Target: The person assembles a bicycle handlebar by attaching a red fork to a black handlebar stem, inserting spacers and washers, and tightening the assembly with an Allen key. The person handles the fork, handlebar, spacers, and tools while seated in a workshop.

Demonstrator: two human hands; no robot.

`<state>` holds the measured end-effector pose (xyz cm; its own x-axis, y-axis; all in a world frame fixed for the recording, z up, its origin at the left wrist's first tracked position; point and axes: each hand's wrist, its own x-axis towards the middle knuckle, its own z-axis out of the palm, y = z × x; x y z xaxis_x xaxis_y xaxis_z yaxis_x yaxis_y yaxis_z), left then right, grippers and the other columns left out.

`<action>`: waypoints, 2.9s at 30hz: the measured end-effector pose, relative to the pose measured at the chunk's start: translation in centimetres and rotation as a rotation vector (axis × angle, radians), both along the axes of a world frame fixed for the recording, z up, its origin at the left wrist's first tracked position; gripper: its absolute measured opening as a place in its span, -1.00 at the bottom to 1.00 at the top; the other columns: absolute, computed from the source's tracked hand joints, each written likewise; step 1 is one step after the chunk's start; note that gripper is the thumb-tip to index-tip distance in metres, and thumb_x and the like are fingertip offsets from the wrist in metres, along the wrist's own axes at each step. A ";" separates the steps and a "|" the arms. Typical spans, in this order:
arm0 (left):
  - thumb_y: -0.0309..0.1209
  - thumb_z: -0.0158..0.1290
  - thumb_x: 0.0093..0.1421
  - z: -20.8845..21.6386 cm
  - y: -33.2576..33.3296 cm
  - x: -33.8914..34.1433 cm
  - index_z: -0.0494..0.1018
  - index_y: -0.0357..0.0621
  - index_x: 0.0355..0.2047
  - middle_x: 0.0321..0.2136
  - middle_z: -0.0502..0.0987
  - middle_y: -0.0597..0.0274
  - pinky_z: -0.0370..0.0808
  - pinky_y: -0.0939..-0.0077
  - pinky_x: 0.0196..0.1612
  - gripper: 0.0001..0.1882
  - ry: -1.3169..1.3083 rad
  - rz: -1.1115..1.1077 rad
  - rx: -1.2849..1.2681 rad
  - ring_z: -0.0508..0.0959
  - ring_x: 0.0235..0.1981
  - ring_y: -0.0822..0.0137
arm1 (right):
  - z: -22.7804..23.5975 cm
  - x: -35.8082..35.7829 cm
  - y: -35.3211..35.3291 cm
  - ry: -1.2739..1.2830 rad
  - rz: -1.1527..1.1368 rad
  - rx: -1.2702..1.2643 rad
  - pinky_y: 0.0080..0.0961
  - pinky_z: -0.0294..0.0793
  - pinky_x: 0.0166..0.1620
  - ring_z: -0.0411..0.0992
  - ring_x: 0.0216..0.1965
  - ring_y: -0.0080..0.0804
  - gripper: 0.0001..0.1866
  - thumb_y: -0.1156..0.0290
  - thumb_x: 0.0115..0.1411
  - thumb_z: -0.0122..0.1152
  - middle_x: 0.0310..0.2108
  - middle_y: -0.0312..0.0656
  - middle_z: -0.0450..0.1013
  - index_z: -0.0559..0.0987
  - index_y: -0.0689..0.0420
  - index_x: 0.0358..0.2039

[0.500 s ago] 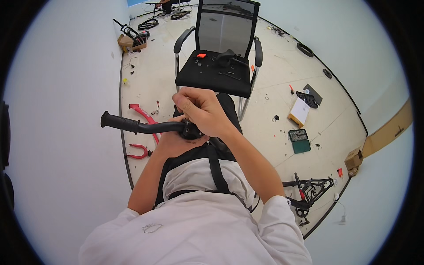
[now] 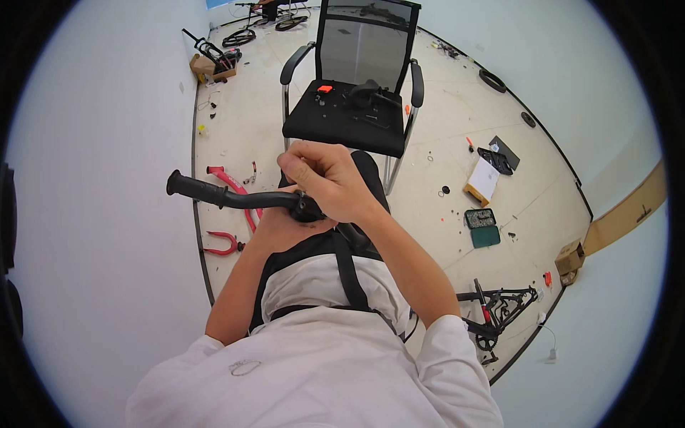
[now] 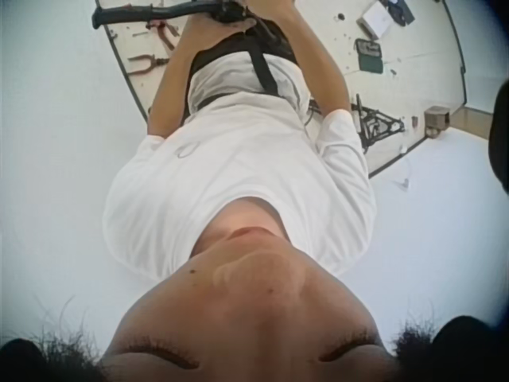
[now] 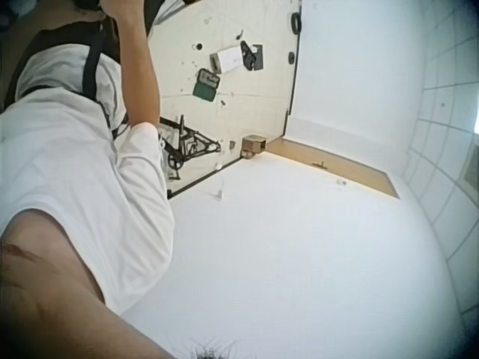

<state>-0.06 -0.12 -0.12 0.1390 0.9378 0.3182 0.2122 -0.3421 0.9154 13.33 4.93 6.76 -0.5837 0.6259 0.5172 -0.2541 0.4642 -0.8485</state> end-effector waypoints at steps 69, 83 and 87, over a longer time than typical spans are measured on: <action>-0.38 0.38 -0.07 1.9 0.2 -2.1 0.47 -0.23 -0.34 -0.58 0.50 0.26 0.46 0.55 -0.39 -0.64 0.071 0.510 0.279 0.45 -0.54 0.53 | -0.1 5.8 -1.7 -0.692 -0.477 0.193 -0.14 0.33 -0.42 0.37 -0.50 0.17 -0.68 0.34 0.30 -0.01 -0.60 0.13 0.38 0.51 0.30 -0.49; -0.31 0.38 -0.14 1.2 -0.7 0.5 0.49 -0.12 -0.34 -0.55 0.56 0.28 0.52 0.50 -0.35 -0.62 0.245 0.226 0.251 0.58 -0.55 0.33 | 3.1 -0.8 5.5 -0.835 -0.365 1.039 -0.12 0.37 -0.46 0.40 -0.58 0.06 -0.63 0.31 0.24 -0.01 -0.68 0.05 0.39 0.46 0.24 -0.65; -0.35 0.40 -0.12 2.2 -0.8 -1.5 0.48 -0.15 -0.35 -0.57 0.50 0.32 0.45 0.61 -0.39 -0.63 0.083 0.288 0.274 0.47 -0.56 0.55 | 0.4 3.0 6.6 -0.787 -0.334 0.387 -0.12 0.33 -0.41 0.35 -0.47 0.17 -0.58 0.31 0.30 -0.09 -0.56 0.20 0.37 0.43 0.42 -0.55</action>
